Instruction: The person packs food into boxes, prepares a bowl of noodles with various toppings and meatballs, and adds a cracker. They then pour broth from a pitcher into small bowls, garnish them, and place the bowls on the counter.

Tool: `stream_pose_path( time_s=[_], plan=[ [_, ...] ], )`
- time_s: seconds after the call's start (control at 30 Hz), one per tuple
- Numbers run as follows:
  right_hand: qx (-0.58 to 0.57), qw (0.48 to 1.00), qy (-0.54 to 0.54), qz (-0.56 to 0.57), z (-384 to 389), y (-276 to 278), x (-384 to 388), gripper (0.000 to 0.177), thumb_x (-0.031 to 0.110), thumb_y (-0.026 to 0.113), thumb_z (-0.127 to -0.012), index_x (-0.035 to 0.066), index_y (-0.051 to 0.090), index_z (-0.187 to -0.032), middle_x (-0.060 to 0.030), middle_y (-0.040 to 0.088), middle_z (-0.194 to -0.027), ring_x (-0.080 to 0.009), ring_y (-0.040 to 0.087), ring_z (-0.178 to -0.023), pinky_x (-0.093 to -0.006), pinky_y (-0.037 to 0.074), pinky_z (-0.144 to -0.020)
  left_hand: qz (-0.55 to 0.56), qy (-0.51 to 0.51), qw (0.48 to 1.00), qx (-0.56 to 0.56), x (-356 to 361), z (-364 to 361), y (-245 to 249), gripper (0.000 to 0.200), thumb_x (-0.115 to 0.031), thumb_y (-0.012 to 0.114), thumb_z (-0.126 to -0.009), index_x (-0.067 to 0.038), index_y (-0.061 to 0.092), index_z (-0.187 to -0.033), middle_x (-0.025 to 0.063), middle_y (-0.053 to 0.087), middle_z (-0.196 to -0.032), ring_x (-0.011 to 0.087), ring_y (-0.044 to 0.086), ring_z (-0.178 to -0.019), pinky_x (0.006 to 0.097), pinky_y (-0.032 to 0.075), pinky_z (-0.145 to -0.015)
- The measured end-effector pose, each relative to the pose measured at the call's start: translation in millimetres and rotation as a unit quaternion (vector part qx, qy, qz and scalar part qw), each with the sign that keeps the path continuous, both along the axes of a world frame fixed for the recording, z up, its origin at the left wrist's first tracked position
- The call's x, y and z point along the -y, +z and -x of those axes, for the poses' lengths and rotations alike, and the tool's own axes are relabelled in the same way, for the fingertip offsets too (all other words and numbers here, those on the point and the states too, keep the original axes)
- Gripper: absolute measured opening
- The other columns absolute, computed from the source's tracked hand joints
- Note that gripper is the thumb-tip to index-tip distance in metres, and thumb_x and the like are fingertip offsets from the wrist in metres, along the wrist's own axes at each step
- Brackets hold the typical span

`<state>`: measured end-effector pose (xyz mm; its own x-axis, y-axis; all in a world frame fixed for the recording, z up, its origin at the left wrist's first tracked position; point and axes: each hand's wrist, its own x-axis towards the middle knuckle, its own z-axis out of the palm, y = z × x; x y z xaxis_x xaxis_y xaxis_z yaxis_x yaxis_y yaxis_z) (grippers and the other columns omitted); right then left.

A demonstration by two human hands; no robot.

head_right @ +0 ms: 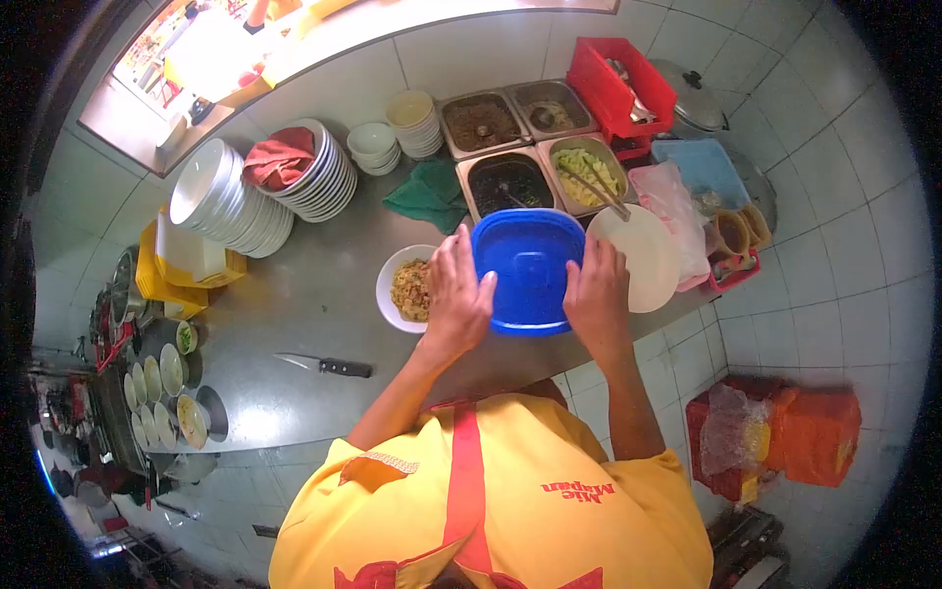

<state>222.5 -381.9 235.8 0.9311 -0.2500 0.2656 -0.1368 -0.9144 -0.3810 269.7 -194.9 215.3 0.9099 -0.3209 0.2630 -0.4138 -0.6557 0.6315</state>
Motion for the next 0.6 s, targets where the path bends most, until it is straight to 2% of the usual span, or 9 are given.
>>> stream_pose_path(
  time_s=[0.07,0.13,0.3,0.37,0.43,0.47,0.53,0.57,0.6],
  plan=[
    [0.032,0.999,0.029,0.033,-6,-6,10,0.046,0.008,0.048,-0.088,-0.007,0.037,-0.129,-0.0276,0.049,-0.116,-0.041,0.048,-0.106,-0.0435,0.04,-0.09,-0.033,0.014,0.999,-0.013,9,-5,-2,0.07,-0.029,0.049,-0.088,0.006,0.017,-0.14,0.0264,0.03,-0.133,0.0402,0.029,-0.124,0.0484,0.022,-0.104],
    [-0.001,0.989,0.068,-0.135,-19,-8,27,0.047,0.009,0.044,-0.09,-0.009,0.032,-0.132,-0.031,0.049,-0.116,-0.043,0.05,-0.104,-0.045,0.041,-0.089,-0.062,0.034,0.997,-0.02,13,-4,-4,0.072,-0.033,0.047,-0.089,0.004,0.014,-0.141,0.0281,0.028,-0.137,0.0411,0.026,-0.128,0.0482,0.018,-0.107],
    [-0.063,0.993,0.091,-0.034,-9,14,18,0.048,0.007,0.041,-0.09,-0.009,0.028,-0.134,-0.0329,0.048,-0.118,-0.0446,0.051,-0.106,-0.0461,0.042,-0.089,-0.045,-0.043,0.997,-0.04,-10,1,-12,0.077,-0.039,0.047,-0.089,0.004,0.011,-0.142,0.0293,0.027,-0.138,0.0408,0.025,-0.13,0.0503,0.015,-0.108],
    [-0.033,0.994,0.1,-0.023,-5,1,22,0.047,0.008,0.04,-0.09,-0.01,0.03,-0.133,-0.0333,0.048,-0.118,-0.0442,0.05,-0.108,-0.045,0.043,-0.091,-0.04,-0.052,0.997,-0.032,-18,5,-16,0.076,-0.039,0.047,-0.09,0.003,0.011,-0.142,0.0301,0.034,-0.133,0.0422,0.035,-0.123,0.0487,0.023,-0.105],
    [0.002,0.992,0.123,-0.027,-13,-7,26,0.048,0.013,0.044,-0.09,-0.012,0.034,-0.13,-0.034,0.047,-0.12,-0.0444,0.049,-0.11,-0.0441,0.043,-0.092,0.05,-0.083,0.986,-0.138,-13,6,-12,0.074,-0.037,0.047,-0.091,0.002,0.011,-0.143,0.0301,0.043,-0.124,0.0443,0.045,-0.112,0.0466,0.031,-0.099],
    [0.011,0.989,0.145,0.027,-14,-3,27,0.046,0.015,0.047,-0.09,-0.012,0.039,-0.126,-0.0346,0.047,-0.121,-0.0443,0.049,-0.109,-0.0429,0.043,-0.093,0.065,-0.064,0.989,-0.118,-11,4,-15,0.068,-0.035,0.047,-0.091,0.004,0.02,-0.14,0.0284,0.043,-0.125,0.0397,0.048,-0.098,0.0488,0.037,-0.088],
    [0.076,0.988,0.123,0.053,-12,-4,22,0.039,0.018,0.05,-0.09,-0.011,0.048,-0.116,-0.0327,0.05,-0.115,-0.0425,0.053,-0.103,-0.0412,0.044,-0.089,-0.021,-0.02,0.993,0.113,-19,-5,-21,0.057,-0.034,0.052,-0.089,0.005,0.04,-0.129,0.0221,0.05,-0.116,0.0378,0.049,-0.102,0.0454,0.038,-0.089],
    [0.141,0.986,0.084,0.028,-11,-6,25,0.034,0.019,0.052,-0.089,-0.009,0.052,-0.109,-0.0302,0.054,-0.11,-0.0407,0.055,-0.097,-0.0406,0.046,-0.085,0.24,0.048,0.965,-0.098,-32,-5,-43,0.053,-0.031,0.055,-0.088,0.004,0.042,-0.126,0.0211,0.05,-0.116,0.0382,0.046,-0.107,0.0455,0.036,-0.092],
    [0.148,0.987,0.05,0.037,-1,0,30,0.034,0.019,0.052,-0.089,-0.009,0.052,-0.109,-0.0302,0.054,-0.11,-0.0407,0.055,-0.097,-0.0406,0.046,-0.085,0.056,0.131,0.986,0.092,-52,-9,-47,0.051,-0.029,0.054,-0.089,0.005,0.042,-0.126,0.0231,0.049,-0.116,0.0386,0.043,-0.11,0.0463,0.035,-0.094]
  ],
)
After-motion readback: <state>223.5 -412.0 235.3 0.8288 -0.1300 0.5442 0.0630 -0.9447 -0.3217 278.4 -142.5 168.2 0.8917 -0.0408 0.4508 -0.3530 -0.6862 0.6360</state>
